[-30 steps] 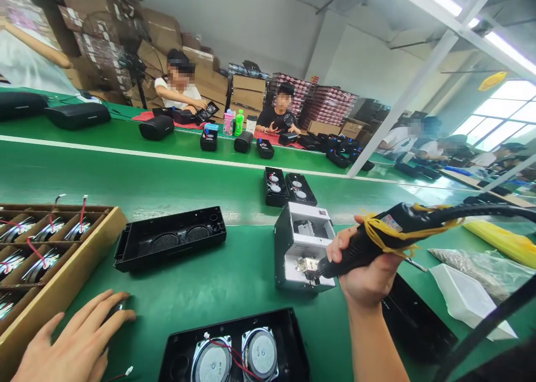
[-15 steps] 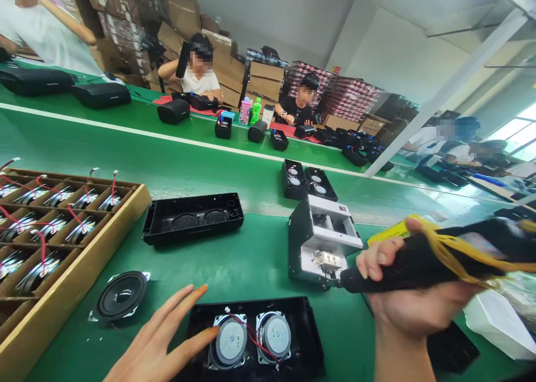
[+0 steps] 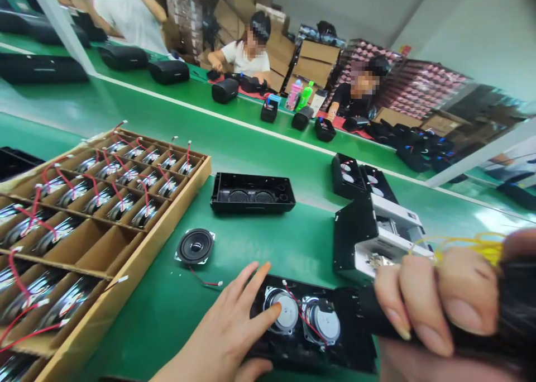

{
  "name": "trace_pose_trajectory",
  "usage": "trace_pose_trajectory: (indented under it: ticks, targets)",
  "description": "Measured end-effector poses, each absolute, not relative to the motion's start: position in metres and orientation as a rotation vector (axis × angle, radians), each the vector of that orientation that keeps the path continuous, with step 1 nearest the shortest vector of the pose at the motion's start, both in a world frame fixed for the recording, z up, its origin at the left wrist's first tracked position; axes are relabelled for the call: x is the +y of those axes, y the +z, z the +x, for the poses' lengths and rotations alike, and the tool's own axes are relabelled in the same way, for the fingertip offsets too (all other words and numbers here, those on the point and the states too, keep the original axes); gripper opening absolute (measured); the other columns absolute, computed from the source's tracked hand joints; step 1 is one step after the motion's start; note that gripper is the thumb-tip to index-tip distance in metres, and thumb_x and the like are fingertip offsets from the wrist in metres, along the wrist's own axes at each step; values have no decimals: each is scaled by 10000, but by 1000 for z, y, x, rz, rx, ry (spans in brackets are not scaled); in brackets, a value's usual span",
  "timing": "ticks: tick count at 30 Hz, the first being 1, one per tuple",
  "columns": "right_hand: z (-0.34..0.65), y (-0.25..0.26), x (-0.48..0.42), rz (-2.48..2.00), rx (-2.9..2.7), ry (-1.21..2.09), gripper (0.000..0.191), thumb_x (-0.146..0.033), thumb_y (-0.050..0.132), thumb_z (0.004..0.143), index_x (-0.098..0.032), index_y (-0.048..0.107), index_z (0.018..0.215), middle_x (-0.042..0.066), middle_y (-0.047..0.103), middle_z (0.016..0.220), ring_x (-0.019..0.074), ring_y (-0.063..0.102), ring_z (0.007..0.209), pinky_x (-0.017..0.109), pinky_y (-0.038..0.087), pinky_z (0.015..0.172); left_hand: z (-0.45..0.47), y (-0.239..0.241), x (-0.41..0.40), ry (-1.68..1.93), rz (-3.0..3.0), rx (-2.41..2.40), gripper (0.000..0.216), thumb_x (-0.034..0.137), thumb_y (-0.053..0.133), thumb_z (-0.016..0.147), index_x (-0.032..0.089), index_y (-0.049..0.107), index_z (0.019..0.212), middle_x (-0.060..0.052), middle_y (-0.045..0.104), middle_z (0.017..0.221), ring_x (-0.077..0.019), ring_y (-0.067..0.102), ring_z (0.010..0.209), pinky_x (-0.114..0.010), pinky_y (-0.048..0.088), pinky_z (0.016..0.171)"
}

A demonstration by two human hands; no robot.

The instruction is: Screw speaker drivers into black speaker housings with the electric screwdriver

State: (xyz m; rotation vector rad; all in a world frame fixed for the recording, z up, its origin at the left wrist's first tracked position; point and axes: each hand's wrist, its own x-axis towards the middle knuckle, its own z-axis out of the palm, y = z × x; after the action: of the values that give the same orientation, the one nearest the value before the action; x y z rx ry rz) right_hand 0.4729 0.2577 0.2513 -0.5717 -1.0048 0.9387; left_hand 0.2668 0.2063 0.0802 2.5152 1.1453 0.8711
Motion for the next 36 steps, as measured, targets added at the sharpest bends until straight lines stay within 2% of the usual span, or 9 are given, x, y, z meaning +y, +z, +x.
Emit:
trace_pose_trajectory:
  ticks: [2,6,10,12,14,17,23,30,36]
  targets:
    - [455,246,262,-543,-1018,928,204,-373,737,985,-274,691,1158,-110,536,598,58,347,324,223,343,330,268,79,206,912,2505,1140,957,135,921,569,252,556,1445,-189,97,1786,-475,235,1599,-657,526,1120]
    - [441,228,266,-578,-1058,973,517,-613,771,902,-241,675,1248,-72,575,648,89,442,407,240,425,399,268,84,206,970,2483,1149,949,134,917,582,246,550,1450,-213,203,1758,-476,291,1577,-661,546,1096]
    - [439,214,273,-577,-1149,1009,638,-769,650,896,-247,684,1260,-58,594,664,96,473,429,242,448,413,276,89,203,876,2499,1251,949,310,1006,538,178,594,1383,-263,348,1693,-509,438,1487,-632,613,1013]
    - [438,208,277,-574,-1198,1008,668,-808,554,917,-255,682,1269,-59,591,673,96,482,435,240,448,412,286,88,199,898,2507,1353,985,426,1017,509,130,606,1353,-272,345,1694,-518,463,1462,-609,638,975]
    - [437,202,281,-587,-1202,1002,671,-812,517,928,-265,674,1284,-65,581,682,90,477,438,234,446,418,295,86,194,918,2485,1468,1008,486,1008,507,125,605,1358,-246,291,1727,-514,442,1477,-586,640,972]
    - [436,194,284,-593,-1190,1037,670,-809,478,941,-269,667,1289,-64,577,696,90,482,444,237,453,431,304,86,188,857,2430,1576,977,476,999,548,151,599,1378,-196,253,1754,-486,401,1517,-559,630,994]
    - [435,186,285,-626,-1142,1067,651,-798,495,935,-273,671,1277,-63,579,696,91,484,447,235,449,437,298,84,188,886,2360,1479,771,326,936,682,165,615,1365,-165,321,1733,-451,359,1548,-540,613,1043]
    - [436,185,285,-640,-1160,1072,609,-754,528,953,-264,666,1286,-51,596,698,96,513,458,241,464,446,295,77,190,979,2295,1414,591,412,826,823,182,632,1331,-146,356,1705,-430,339,1538,-582,595,1060]
    - [436,190,285,-665,-1127,1077,537,-689,589,953,-253,663,1257,-42,601,697,105,504,447,251,458,434,293,76,192,1033,2304,1386,525,344,785,856,168,633,1326,-152,349,1701,-431,344,1531,-555,601,1044]
